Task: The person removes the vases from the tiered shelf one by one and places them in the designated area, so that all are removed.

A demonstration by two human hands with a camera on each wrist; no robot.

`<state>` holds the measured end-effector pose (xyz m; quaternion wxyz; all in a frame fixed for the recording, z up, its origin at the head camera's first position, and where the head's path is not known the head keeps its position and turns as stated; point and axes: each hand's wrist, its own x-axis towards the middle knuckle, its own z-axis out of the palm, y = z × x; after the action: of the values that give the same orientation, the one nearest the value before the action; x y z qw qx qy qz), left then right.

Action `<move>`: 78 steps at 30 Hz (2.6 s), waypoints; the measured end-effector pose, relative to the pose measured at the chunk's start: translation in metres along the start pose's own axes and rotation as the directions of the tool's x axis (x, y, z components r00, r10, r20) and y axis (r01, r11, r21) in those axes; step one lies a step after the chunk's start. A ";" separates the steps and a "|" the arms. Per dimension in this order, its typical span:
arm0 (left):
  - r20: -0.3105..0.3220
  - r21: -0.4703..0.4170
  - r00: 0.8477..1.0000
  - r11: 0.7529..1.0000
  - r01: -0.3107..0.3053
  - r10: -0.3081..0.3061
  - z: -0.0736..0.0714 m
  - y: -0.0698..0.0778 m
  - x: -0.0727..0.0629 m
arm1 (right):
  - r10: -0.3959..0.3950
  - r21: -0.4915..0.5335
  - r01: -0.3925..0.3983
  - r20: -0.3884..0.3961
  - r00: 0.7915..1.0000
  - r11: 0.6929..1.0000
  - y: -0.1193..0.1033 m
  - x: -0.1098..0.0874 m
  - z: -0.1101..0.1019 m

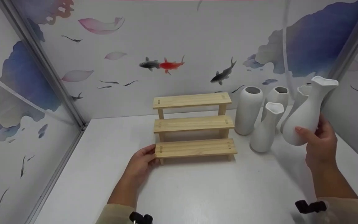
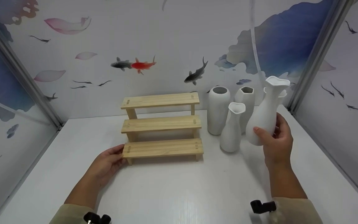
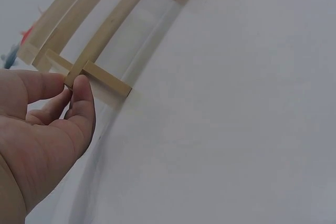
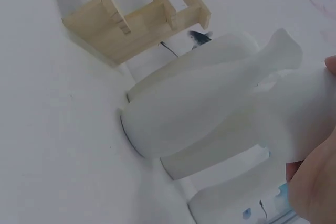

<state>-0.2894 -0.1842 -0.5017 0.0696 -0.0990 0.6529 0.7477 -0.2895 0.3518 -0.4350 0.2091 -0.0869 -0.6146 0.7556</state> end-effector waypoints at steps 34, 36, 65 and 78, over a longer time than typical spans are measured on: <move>0.001 -0.011 1.000 1.000 0.015 -0.015 0.001 0.001 0.000 | 0.305 -0.432 -0.249 0.064 0.950 0.867 0.059 0.026 -0.041; 0.005 -0.008 1.000 1.000 0.012 -0.012 0.001 0.001 0.000 | 0.308 -0.420 -0.255 0.063 0.949 0.871 0.059 0.026 -0.042; 0.006 -0.044 1.000 0.999 0.021 -0.021 0.001 0.002 0.000 | 0.244 -0.082 -0.253 -0.107 0.964 0.964 0.038 0.025 -0.031; -0.003 -0.022 1.000 1.000 0.000 0.000 0.000 0.002 0.000 | 0.034 0.117 -0.001 -0.280 0.959 0.993 0.002 0.003 0.003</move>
<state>-0.2900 -0.1842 -0.4996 0.0676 -0.1011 0.6446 0.7548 -0.2944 0.3497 -0.4360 0.2923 -0.1866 -0.5329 0.7718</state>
